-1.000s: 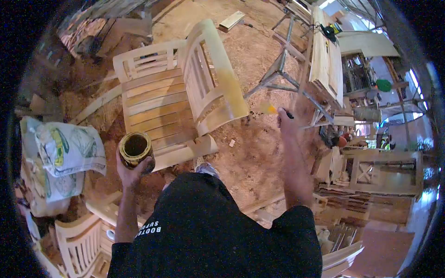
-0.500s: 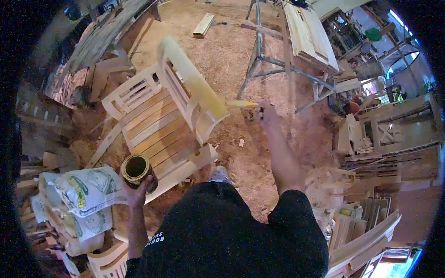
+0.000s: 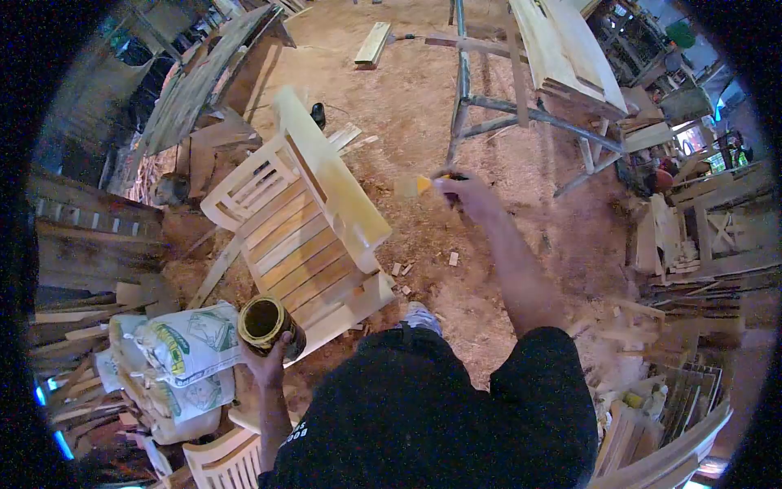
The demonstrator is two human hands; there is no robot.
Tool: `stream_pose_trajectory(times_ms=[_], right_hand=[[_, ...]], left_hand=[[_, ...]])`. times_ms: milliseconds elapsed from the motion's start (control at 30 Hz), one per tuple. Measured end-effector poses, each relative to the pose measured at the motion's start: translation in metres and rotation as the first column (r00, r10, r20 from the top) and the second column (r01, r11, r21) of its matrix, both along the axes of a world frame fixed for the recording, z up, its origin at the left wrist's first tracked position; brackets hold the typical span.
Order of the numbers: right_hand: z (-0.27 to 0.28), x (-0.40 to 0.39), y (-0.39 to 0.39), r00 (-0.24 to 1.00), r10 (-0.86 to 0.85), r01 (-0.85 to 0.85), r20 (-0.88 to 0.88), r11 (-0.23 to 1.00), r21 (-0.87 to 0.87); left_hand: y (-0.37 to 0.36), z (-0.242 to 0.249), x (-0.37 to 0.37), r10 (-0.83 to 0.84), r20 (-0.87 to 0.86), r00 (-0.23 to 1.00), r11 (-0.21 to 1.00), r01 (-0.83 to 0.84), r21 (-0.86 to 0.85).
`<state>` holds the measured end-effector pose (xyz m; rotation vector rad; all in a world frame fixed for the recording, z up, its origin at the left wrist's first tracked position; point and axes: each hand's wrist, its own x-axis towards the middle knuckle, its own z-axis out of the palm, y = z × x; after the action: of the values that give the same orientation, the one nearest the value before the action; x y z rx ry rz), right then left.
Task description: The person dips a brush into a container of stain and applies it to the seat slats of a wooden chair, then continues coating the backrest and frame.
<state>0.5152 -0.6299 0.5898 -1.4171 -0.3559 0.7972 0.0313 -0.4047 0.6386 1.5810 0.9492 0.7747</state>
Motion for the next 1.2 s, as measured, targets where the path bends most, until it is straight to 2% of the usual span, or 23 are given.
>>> stream_pose_trajectory(times_ms=[100, 200, 333, 400, 500, 600, 700, 733, 833, 867, 1033, 1067, 1167, 1200], right_hand=[[0.043, -0.006, 0.021, 0.976, 0.092, -0.060, 0.196, 0.985, -0.164], [0.037, 0.019, 0.043, 0.932, 0.249, -0.132, 0.264, 0.910, -0.392], [-0.004, 0.036, 0.088, 0.954, 0.221, -0.154, 0.204, 0.940, -0.303], [-0.035, 0.046, 0.120, 0.958, 0.239, -0.196, 0.155, 0.948, -0.253], [-0.045, 0.050, 0.177, 0.957, 0.230, -0.178, 0.175, 0.947, -0.268], [-0.059, 0.070, 0.227, 0.985, 0.056, -0.026, 0.163, 0.983, -0.180], [-0.088, 0.083, 0.270, 0.975, -0.214, 0.212, -0.054, 0.976, -0.040], [-0.056, 0.069, 0.260, 0.932, -0.317, 0.334, -0.173, 0.939, 0.079], [-0.056, 0.053, 0.248, 0.927, -0.270, 0.324, -0.262, 0.927, 0.191], [-0.053, 0.040, 0.230, 0.974, -0.206, 0.209, -0.091, 0.978, 0.021], [-0.053, -0.017, 0.157, 0.955, -0.257, 0.267, -0.147, 0.962, 0.054], [-0.054, -0.018, 0.145, 0.946, -0.273, 0.286, -0.172, 0.957, 0.054], [-0.078, 0.006, 0.122, 0.956, -0.278, 0.267, -0.091, 0.957, -0.113], [-0.072, 0.017, 0.126, 0.946, -0.311, 0.305, -0.087, 0.949, -0.078]], left_hand=[[-0.015, 0.008, 0.008, 0.050, -0.055, 0.997, 0.998, -0.051, -0.030], [-0.020, 0.015, 0.012, 0.019, -0.125, 0.992, 1.000, -0.017, 0.018], [-0.028, 0.008, 0.013, 0.133, -0.107, 0.985, 0.991, -0.131, 0.029], [-0.028, 0.004, 0.010, 0.140, -0.124, 0.982, 0.990, -0.137, 0.030], [-0.032, 0.012, 0.017, 0.127, -0.114, 0.985, 0.992, -0.124, 0.030], [-0.036, 0.016, 0.017, 0.129, -0.175, 0.976, 0.989, -0.114, 0.096], [-0.042, 0.019, 0.021, 0.138, -0.183, 0.973, 0.989, -0.126, 0.072], [-0.043, 0.021, 0.024, 0.137, -0.190, 0.972, 0.989, -0.124, 0.077], [-0.046, 0.029, 0.029, 0.133, -0.226, 0.965, 0.989, -0.114, 0.096], [-0.045, 0.031, 0.031, 0.133, -0.243, 0.961, 0.988, -0.109, 0.110], [-0.038, 0.029, 0.040, 0.114, -0.286, 0.951, 0.993, -0.103, 0.053], [-0.034, 0.021, 0.038, 0.120, -0.305, 0.945, 0.992, -0.104, 0.069], [-0.027, 0.006, 0.034, 0.089, -0.271, 0.958, 0.995, -0.073, 0.068], [-0.025, 0.005, 0.035, 0.074, -0.242, 0.967, 0.996, -0.060, 0.065]])
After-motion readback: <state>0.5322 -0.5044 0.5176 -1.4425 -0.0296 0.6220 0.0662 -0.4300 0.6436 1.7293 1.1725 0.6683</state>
